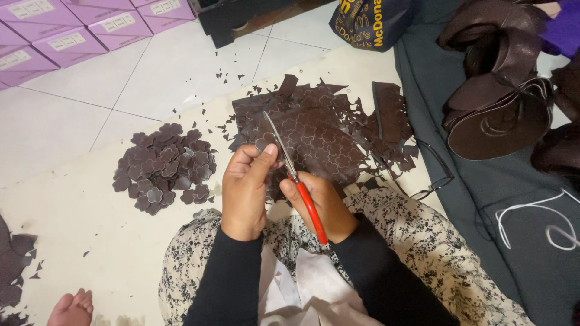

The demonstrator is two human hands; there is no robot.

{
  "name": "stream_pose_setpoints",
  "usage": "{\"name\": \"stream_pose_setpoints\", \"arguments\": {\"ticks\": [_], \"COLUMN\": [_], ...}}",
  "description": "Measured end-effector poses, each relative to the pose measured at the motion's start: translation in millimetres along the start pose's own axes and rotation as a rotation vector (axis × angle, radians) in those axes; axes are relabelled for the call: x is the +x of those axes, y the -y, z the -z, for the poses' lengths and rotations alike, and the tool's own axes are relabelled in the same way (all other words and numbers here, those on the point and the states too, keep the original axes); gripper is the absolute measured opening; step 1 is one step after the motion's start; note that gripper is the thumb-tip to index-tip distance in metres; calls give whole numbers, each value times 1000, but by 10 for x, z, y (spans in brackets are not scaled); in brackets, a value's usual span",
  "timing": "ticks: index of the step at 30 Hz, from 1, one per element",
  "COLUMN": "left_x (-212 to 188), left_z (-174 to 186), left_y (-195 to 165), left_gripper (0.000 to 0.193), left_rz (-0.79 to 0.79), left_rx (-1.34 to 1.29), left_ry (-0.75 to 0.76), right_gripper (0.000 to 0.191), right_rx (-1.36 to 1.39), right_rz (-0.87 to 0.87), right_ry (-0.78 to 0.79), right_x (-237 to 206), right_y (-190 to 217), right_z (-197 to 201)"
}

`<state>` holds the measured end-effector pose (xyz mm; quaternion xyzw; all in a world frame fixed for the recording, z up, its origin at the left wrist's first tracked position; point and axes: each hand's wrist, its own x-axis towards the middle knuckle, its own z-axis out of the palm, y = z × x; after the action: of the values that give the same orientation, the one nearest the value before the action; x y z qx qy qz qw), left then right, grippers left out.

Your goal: The person sits on the floor and uses red-handled scissors to cut flower-shaped pieces from a sheet of dark brown material. The cut shapes are placed in a growing pile to the left while the remaining sheet is held and rotated as needed.

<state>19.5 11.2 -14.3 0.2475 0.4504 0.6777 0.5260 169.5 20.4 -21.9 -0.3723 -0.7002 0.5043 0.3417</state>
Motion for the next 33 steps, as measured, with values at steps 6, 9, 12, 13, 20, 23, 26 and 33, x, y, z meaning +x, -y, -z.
{"name": "stream_pose_setpoints", "arguments": {"ticks": [6, 9, 12, 13, 20, 23, 26, 33], "left_x": [-1, 15, 23, 23, -11, -19, -15, 2], "left_z": [-8, 47, 102, 111, 136, 127, 141, 206], "left_y": [-33, -62, -80, -82, -136, -145, -154, -180], "left_gripper": [11, 9, 6, 5, 5, 6, 5, 7], "left_rz": [-57, -113, -118, -119, -101, -112, -95, -115], "left_rx": [-55, 31, 54, 57, 110, 114, 91, 150], "left_ry": [-34, -19, 12, 18, 15, 8, 1, 16], "right_gripper": [51, 48, 48, 49, 49, 50, 51, 51], "right_rx": [7, 115, 191, 197, 257, 225, 177, 68], "right_rz": [-45, -171, -218, -214, -187, -196, -221, -110], "right_ry": [67, 146, 182, 191, 196, 193, 204, 253], "right_x": [14, -6, -9, -8, -22, -22, -7, 31], "right_y": [-84, -106, -113, -113, -100, -103, -113, -127], "right_z": [37, 56, 63, 66, 53, 56, 89, 194]}}
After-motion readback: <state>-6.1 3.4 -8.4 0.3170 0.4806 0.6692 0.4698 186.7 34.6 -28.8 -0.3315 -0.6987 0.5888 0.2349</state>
